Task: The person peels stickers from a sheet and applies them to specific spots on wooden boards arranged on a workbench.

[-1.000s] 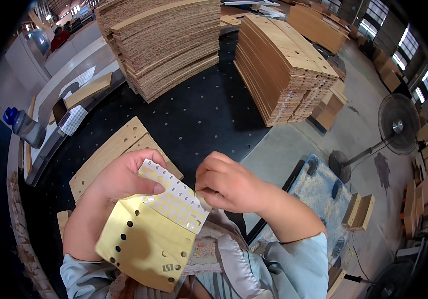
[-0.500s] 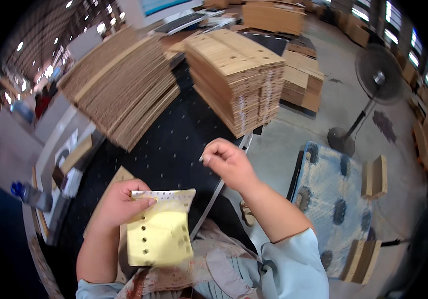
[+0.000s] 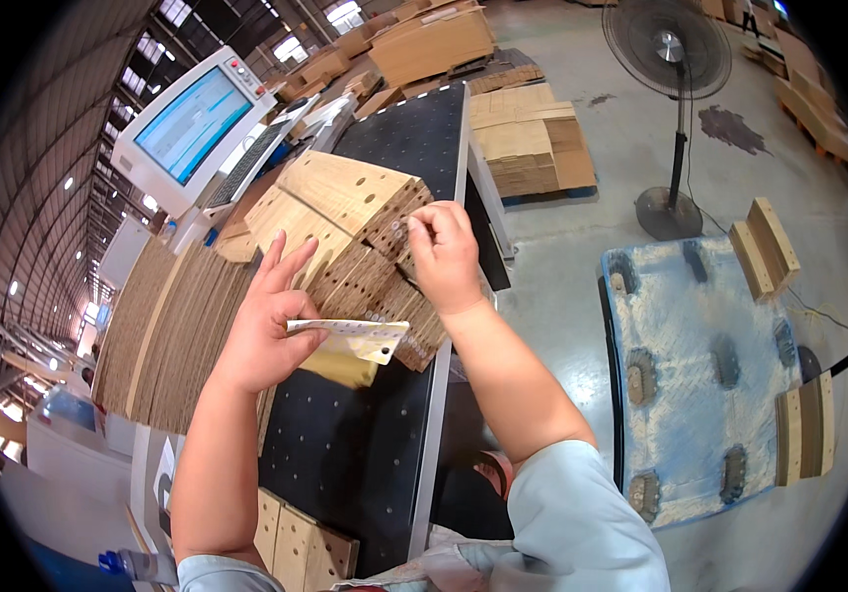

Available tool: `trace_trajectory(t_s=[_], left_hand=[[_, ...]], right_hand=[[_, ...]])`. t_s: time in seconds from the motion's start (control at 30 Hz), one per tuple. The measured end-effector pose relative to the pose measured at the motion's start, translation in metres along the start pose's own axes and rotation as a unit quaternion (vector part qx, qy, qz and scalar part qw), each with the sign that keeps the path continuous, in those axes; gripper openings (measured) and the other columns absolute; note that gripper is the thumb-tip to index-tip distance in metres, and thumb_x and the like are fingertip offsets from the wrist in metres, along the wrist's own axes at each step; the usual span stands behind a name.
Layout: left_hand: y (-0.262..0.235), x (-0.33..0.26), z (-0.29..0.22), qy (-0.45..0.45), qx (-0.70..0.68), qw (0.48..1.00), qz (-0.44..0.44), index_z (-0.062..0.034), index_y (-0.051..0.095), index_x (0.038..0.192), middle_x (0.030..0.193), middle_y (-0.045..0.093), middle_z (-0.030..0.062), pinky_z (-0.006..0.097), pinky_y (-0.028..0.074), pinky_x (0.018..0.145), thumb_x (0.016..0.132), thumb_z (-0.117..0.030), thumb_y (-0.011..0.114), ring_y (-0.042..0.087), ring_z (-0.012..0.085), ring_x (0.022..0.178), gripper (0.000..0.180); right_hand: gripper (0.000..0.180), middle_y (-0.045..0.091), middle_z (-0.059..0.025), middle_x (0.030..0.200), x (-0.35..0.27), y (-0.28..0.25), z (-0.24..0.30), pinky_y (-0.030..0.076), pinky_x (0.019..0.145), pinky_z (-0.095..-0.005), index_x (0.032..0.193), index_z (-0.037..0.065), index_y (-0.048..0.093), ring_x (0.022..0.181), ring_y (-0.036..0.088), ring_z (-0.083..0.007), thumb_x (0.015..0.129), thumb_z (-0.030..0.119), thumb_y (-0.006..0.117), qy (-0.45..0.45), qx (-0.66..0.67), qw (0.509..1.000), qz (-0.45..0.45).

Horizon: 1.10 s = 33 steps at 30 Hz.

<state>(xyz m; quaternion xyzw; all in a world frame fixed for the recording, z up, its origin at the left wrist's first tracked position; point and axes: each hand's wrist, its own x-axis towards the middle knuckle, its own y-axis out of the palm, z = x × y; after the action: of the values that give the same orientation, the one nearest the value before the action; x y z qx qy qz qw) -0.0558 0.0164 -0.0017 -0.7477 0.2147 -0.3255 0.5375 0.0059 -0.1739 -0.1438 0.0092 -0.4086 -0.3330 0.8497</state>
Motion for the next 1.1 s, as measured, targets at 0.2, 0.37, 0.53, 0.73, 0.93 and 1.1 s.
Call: trace_trajectory(t_s=[0.2,0.37,0.53,0.73,0.93,1.1], left_hand=[[0.023,0.026,0.014,0.001,-0.061,0.997,0.037,-0.0063,0.058,0.066,0.149,0.036,0.0155,0.046,0.018,0.114,0.066,-0.002,0.072,0.012,0.0387,0.145,0.015],[0.025,0.028,0.018,0.022,-0.034,0.998,0.042,-0.005,0.058,0.067,0.15,0.033,0.0177,0.045,0.022,0.113,0.065,-0.002,0.072,0.022,0.0398,0.142,0.014],[0.025,0.028,0.021,0.044,-0.023,0.998,0.041,-0.0049,0.059,0.068,0.15,0.033,0.0188,0.045,0.023,0.112,0.065,-0.003,0.073,0.025,0.0401,0.141,0.014],[0.024,0.027,0.02,0.043,-0.023,0.998,0.041,-0.005,0.058,0.067,0.15,0.032,0.0187,0.045,0.023,0.112,0.065,-0.003,0.073,0.025,0.0403,0.14,0.015],[0.024,0.027,0.021,0.048,-0.027,0.998,0.042,-0.0054,0.058,0.067,0.15,0.032,0.0191,0.045,0.022,0.112,0.066,-0.004,0.072,0.025,0.0401,0.14,0.014],[0.025,0.027,0.022,0.047,-0.032,0.998,0.039,-0.0057,0.058,0.067,0.15,0.032,0.0198,0.045,0.021,0.113,0.065,-0.004,0.072,0.025,0.0401,0.14,0.014]], right_hand=[[0.009,0.056,-0.0133,0.087,0.006,0.004,-0.004,0.048,0.065,-0.0328,0.088,0.0,0.058,0.075,0.058,-0.0262,0.081,-0.002,0.064,-0.12,-0.022,0.992,-0.015],[0.013,0.056,-0.0137,0.088,0.001,0.008,-0.011,0.048,0.064,-0.0339,0.089,0.0,0.059,0.074,0.058,-0.0277,0.078,-0.004,0.066,-0.168,-0.043,0.984,-0.026],[0.016,0.057,-0.0129,0.088,0.001,0.013,-0.014,0.048,0.066,-0.0369,0.09,0.0,0.06,0.076,0.057,-0.0294,0.076,-0.003,0.067,-0.18,-0.075,0.98,-0.036],[0.017,0.058,-0.0124,0.089,0.001,0.012,-0.015,0.048,0.068,-0.0381,0.089,0.002,0.06,0.079,0.057,-0.0299,0.075,-0.003,0.067,-0.188,-0.097,0.976,-0.042],[0.018,0.058,-0.0121,0.089,-0.001,0.014,-0.012,0.048,0.069,-0.0385,0.09,0.002,0.061,0.078,0.056,-0.0304,0.074,-0.002,0.068,-0.201,-0.111,0.973,-0.038],[0.019,0.058,-0.0116,0.089,-0.001,0.015,-0.012,0.047,0.069,-0.0378,0.09,0.002,0.061,0.078,0.056,-0.0299,0.073,-0.002,0.068,-0.222,-0.125,0.967,-0.027]])
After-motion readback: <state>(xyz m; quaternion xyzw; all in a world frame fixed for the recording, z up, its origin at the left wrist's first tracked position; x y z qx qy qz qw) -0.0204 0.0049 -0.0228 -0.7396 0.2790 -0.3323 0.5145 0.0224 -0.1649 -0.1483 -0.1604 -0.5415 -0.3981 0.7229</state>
